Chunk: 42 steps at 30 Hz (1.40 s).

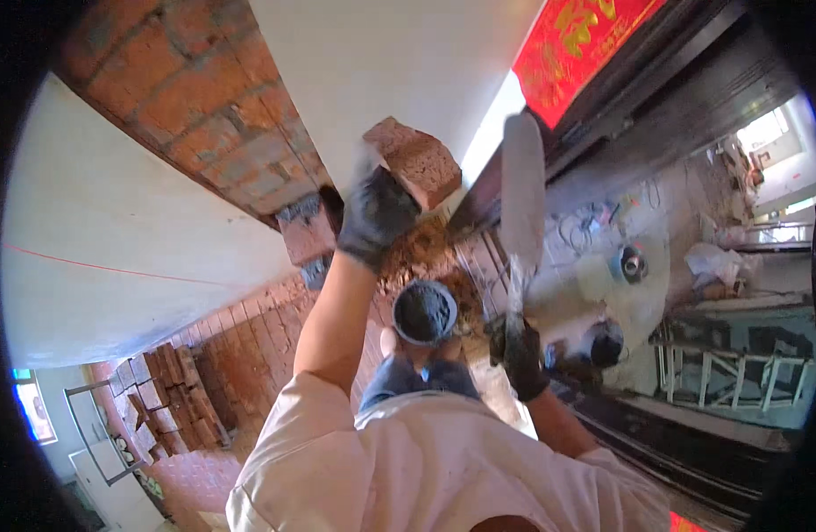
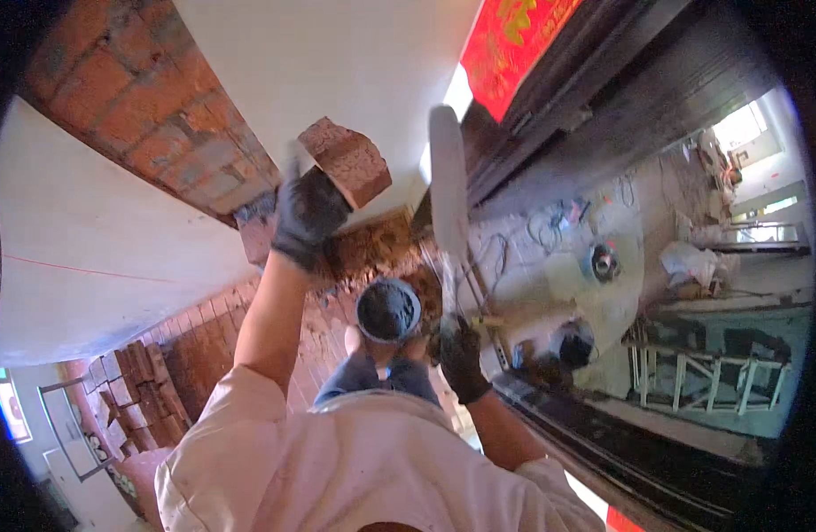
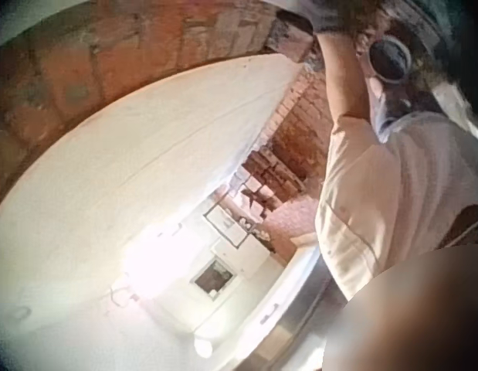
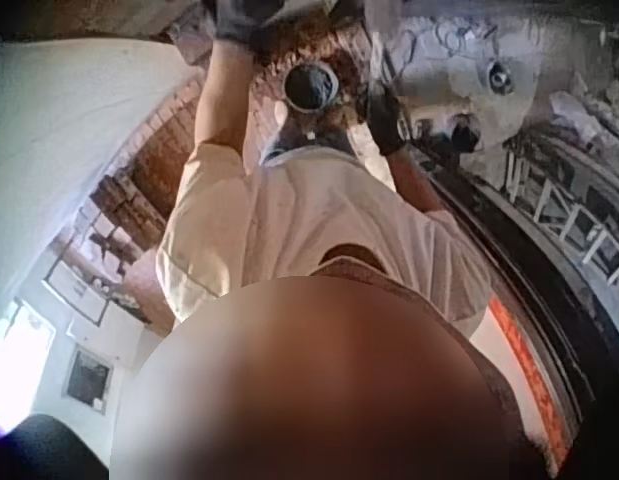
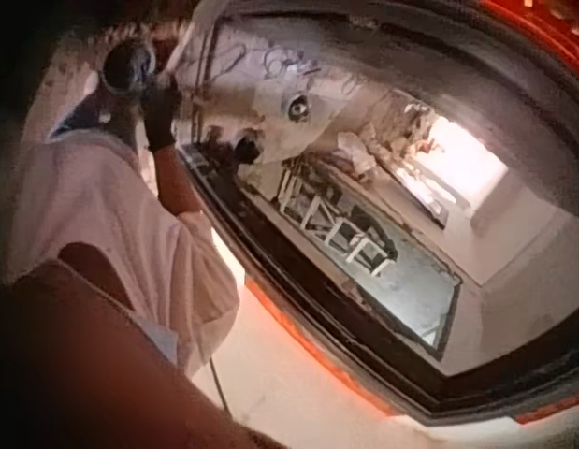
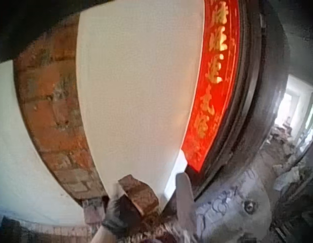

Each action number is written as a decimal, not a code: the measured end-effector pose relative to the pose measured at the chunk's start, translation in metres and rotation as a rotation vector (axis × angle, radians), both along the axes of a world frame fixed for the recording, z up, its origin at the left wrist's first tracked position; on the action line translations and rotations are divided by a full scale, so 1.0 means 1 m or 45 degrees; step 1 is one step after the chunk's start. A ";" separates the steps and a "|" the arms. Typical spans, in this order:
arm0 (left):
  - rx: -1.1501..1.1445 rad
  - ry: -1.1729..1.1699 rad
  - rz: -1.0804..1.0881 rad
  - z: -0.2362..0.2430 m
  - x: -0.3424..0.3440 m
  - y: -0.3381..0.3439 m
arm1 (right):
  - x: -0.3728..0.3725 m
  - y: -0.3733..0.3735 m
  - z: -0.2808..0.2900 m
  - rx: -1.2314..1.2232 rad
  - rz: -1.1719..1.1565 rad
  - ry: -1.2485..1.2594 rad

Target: Laying bricks with mortar to build a pillar.

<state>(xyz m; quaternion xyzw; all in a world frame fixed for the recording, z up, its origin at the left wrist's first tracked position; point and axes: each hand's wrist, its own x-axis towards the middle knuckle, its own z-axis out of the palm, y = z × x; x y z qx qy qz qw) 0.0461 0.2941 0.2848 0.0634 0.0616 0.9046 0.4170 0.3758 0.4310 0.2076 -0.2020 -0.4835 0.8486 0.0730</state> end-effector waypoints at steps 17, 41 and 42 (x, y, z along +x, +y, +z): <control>-0.638 0.067 -0.056 -0.104 0.038 -0.011 | -0.069 0.047 0.093 0.105 0.130 0.461; -0.784 0.416 0.156 -0.107 0.057 0.007 | -0.018 -0.016 -0.019 0.519 0.191 -0.741; -0.973 0.429 0.159 -0.112 0.059 0.008 | -0.015 -0.007 -0.016 -0.172 -0.107 -1.000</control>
